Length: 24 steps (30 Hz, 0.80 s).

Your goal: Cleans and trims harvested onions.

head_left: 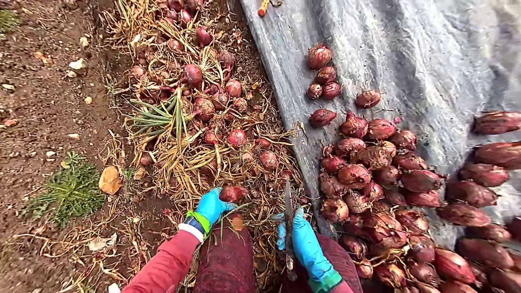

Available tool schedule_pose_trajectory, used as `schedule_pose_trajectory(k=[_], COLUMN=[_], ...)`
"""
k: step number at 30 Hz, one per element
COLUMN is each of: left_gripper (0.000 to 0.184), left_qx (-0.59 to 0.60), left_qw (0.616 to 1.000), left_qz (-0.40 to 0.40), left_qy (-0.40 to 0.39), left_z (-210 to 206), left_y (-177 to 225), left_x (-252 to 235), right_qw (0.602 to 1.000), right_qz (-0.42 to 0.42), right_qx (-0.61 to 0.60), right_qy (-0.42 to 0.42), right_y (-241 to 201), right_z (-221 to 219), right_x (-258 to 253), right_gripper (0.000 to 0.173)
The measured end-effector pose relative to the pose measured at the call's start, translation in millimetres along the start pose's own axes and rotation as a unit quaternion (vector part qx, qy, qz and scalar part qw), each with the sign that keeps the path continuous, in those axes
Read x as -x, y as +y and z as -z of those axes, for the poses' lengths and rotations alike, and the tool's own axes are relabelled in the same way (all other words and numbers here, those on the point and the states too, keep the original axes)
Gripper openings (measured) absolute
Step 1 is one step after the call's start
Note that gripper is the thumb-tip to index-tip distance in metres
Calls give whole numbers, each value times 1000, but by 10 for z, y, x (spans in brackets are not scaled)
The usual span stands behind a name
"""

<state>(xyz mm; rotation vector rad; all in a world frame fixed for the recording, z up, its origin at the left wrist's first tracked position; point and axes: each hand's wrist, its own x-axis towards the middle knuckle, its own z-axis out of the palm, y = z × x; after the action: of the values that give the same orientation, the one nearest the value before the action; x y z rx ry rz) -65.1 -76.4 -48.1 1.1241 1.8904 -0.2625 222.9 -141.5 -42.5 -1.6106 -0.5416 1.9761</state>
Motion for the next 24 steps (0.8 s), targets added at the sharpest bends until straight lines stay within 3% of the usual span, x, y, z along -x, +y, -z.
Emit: schedule_pose_trajectory(k=[3, 5, 8, 11, 13, 14, 17, 18, 19, 22, 24], left_gripper=[58, 56, 58, 64, 60, 53, 37, 35, 33, 40, 50], left_qx=[89, 50, -67, -175, -142, -144, -257, -244, -209, -34, 116], left_qw=[988, 976, 957, 958, 958, 951, 916, 921, 938, 967, 954], left_qz=[-126, -210, -270, -224, -227, -252, -307, -302, -274, -62, 66], left_qy=[-13, -39, -87, 29, 106, 106, -30, -20, 38, 245, 268], left_z=[296, 469, 702, 1058, 1057, 974, 718, 692, 714, 940, 1006], left_y=[245, 443, 585, 626, 667, 725, 1136, 1245, 1303, 1255, 1188], left_x=[528, 819, 1104, 1235, 1276, 1333, 1423, 1293, 1056, -190, -1015], right_qw=[996, 985, 966, 968, 972, 969, 946, 951, 959, 981, 988], right_qz=[31, 117, 215, 196, 180, 159, 153, 173, 195, 181, 145], right_qx=[44, 43, 104, 118, 121, 155, 247, 232, 195, 63, 41], right_qy=[-78, -120, -100, -101, -93, -108, -142, -110, -67, 27, 17], right_y=[36, -133, -487, -602, -552, -539, -718, -808, -843, -756, -569], right_z=[-59, -267, -513, -447, -395, -372, -307, -265, -209, -153, -160], right_x=[-32, 105, 379, 520, 518, 485, 363, 308, 224, 6, -103], right_gripper=[81, 91, 91, 88, 88, 89, 93, 93, 94, 91, 92])
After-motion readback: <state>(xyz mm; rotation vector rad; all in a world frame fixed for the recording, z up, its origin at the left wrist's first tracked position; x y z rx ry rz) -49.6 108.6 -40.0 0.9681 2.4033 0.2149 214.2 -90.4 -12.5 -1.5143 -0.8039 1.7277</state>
